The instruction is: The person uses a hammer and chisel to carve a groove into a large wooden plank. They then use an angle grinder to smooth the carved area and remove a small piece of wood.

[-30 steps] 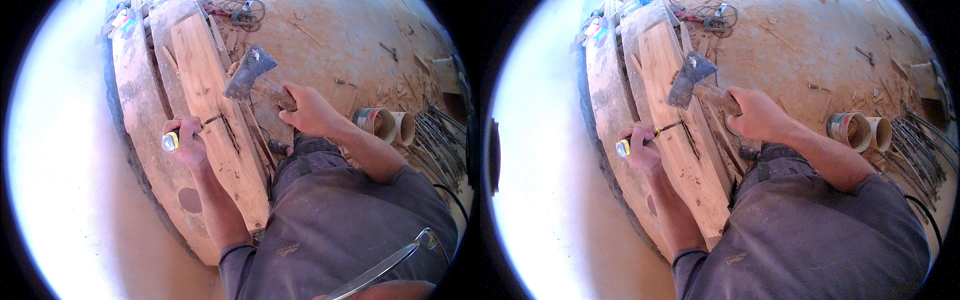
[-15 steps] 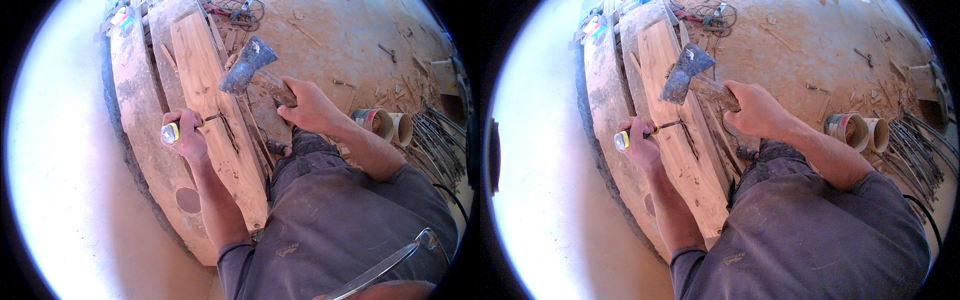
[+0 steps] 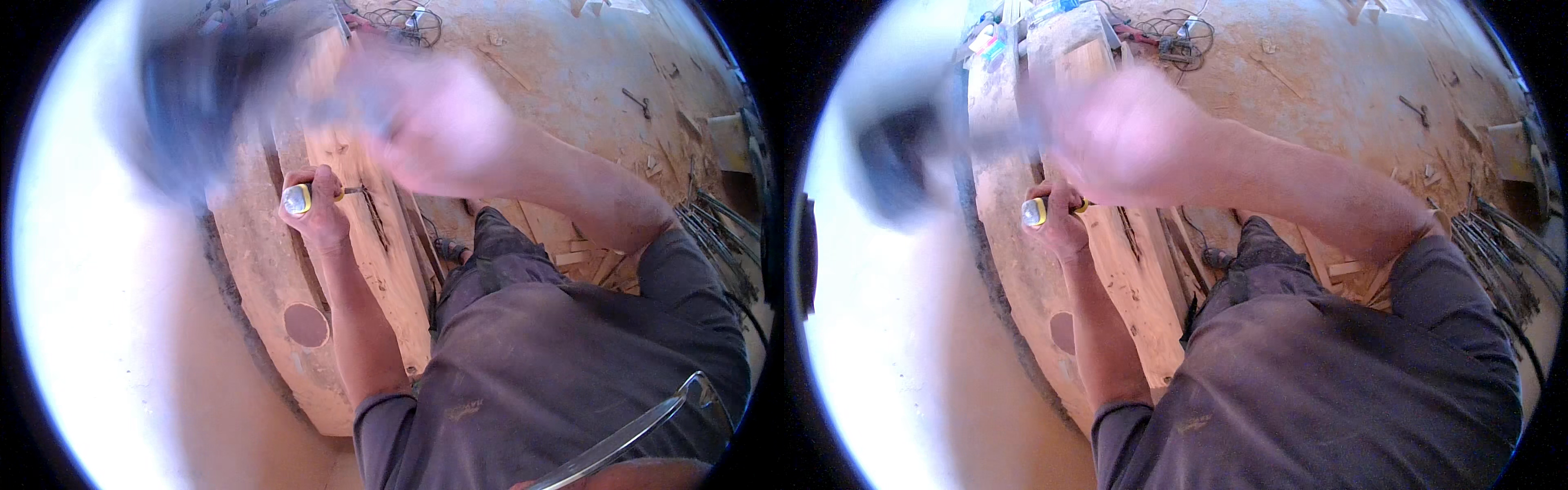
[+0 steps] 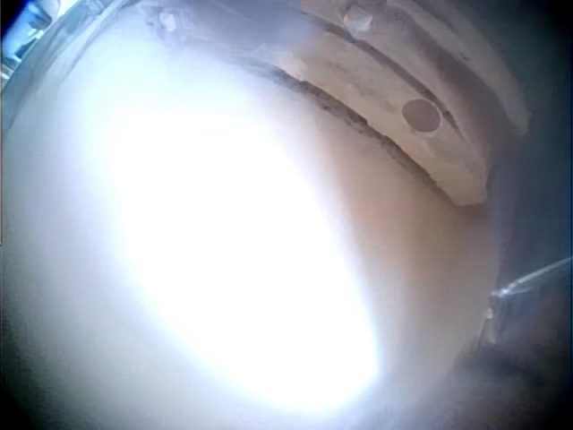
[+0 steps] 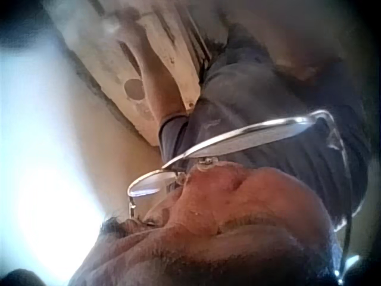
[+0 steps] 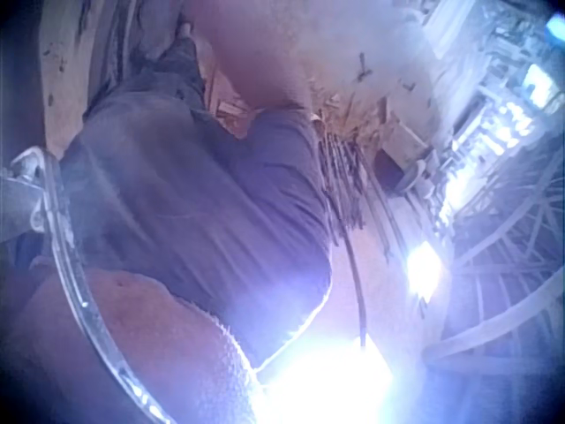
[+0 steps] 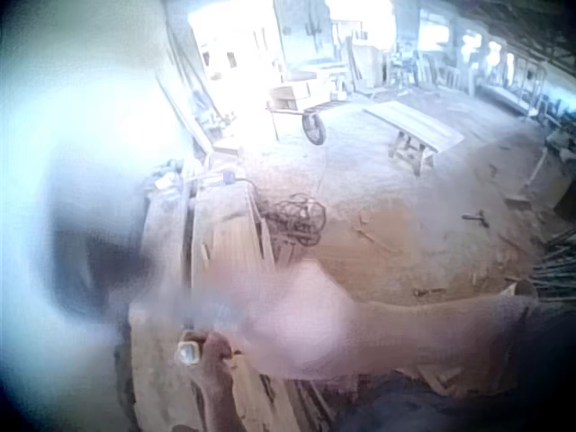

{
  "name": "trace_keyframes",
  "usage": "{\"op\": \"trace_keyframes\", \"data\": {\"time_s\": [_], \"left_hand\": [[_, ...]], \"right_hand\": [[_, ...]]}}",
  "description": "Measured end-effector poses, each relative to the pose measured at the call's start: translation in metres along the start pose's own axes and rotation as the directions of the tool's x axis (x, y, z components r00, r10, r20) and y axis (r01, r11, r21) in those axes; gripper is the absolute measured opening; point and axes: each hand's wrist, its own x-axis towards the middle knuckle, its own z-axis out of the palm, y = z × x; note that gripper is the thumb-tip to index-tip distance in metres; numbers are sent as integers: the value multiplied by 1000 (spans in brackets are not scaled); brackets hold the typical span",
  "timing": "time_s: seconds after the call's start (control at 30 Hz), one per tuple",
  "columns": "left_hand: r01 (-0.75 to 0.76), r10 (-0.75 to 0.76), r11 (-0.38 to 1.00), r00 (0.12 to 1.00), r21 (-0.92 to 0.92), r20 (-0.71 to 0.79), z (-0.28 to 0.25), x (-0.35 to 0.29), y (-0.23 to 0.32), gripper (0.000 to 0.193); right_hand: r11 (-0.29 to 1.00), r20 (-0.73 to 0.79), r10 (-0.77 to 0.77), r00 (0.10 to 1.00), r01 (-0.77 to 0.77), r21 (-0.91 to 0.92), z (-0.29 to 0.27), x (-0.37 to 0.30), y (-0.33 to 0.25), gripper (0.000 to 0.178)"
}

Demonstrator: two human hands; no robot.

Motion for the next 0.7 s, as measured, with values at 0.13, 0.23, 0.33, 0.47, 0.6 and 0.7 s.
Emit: {"op": "trace_keyframes", "data": {"time_s": [0.13,0.23,0.33,0.47,0.6,0.7], "left_hand": [[-94,93,994,996,64,11,-33,-19,-36,14],[-41,45,982,999,185,-19,4,-56,-2,12],[-322,325,943,945,84,-30,-17,-80,-16,10],[-123,116,978,992,-170,-52,-29,-60,16,13],[-29,5,988,988,-154,-156,-8,-31,50,11],[-61,7,973,971,-222,-238,-21,-13,28,10]], "right_hand": [[989,409,79,909,-19,-149,20,0,-16,21],[973,375,227,899,-222,-57,23,-39,1,23],[894,379,402,834,-447,35,29,-54,10,29],[783,323,557,765,-614,105,32,-81,32,38],[676,292,643,708,-704,217,33,-112,39,42],[663,275,650,708,-706,250,41,-125,37,42]]}}
